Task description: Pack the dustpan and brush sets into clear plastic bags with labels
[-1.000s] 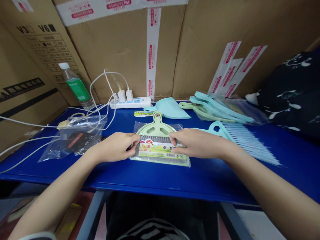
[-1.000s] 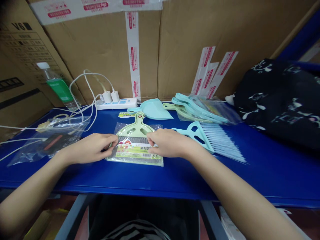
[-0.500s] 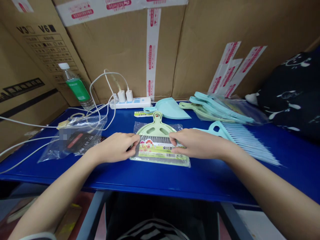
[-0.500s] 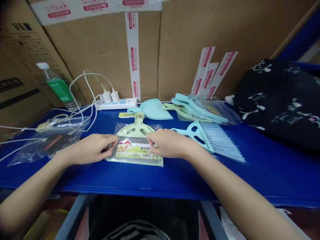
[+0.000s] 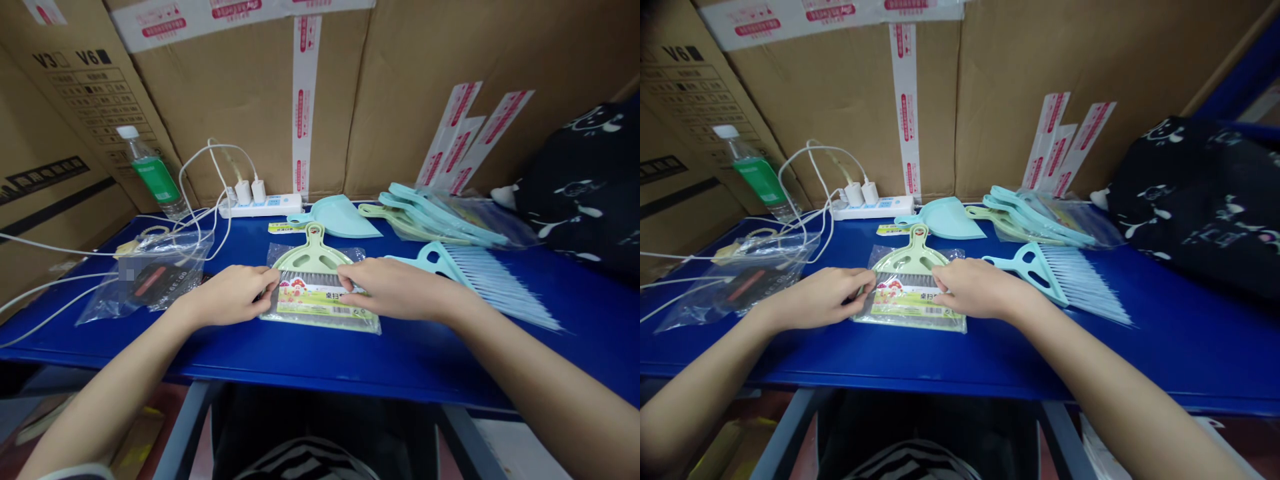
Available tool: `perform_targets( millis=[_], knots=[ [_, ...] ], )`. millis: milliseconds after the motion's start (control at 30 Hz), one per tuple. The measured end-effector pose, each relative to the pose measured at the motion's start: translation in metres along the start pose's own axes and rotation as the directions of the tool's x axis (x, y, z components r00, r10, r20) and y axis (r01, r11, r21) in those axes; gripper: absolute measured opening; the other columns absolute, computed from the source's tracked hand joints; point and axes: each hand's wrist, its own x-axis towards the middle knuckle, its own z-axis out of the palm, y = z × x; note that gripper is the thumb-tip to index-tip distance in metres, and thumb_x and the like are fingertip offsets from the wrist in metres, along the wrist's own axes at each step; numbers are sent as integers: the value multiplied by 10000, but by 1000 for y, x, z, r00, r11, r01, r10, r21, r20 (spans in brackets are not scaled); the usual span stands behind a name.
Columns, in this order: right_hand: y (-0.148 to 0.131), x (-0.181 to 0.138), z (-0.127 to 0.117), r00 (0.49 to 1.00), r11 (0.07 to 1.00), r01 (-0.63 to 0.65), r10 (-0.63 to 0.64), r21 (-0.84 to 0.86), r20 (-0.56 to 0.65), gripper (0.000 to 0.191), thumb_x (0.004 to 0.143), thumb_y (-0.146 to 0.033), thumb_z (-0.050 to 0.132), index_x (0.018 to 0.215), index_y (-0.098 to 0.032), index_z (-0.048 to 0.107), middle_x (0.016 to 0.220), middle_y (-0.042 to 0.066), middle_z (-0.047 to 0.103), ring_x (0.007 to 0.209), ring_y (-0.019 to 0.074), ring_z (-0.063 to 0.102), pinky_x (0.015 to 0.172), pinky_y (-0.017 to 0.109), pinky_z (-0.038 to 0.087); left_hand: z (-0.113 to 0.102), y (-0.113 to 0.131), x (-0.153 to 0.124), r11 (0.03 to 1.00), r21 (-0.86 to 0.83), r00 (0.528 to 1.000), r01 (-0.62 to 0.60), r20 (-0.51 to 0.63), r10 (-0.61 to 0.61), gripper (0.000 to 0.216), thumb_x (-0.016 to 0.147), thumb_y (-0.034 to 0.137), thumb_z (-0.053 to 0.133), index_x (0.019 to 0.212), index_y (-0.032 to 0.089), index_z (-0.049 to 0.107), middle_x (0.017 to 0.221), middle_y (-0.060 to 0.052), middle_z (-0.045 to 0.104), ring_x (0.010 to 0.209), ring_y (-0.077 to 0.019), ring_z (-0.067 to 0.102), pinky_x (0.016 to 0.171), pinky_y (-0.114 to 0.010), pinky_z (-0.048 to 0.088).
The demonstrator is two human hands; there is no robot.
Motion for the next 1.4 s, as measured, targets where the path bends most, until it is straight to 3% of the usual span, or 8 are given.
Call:
perform_targets(
  millis=[1400],
  knots=[
    [-6, -1, -1, 999, 997, -31, 32, -72, 5, 210, 943, -289, 418, 951, -161, 584, 902, 100, 674, 741, 210, 618, 583, 292, 350, -1, 5, -1, 996, 83, 1000, 19, 21, -21, 122, 864, 180, 361, 748, 207, 388, 726, -2, 546, 573, -136, 497, 555, -259, 342]
  ],
)
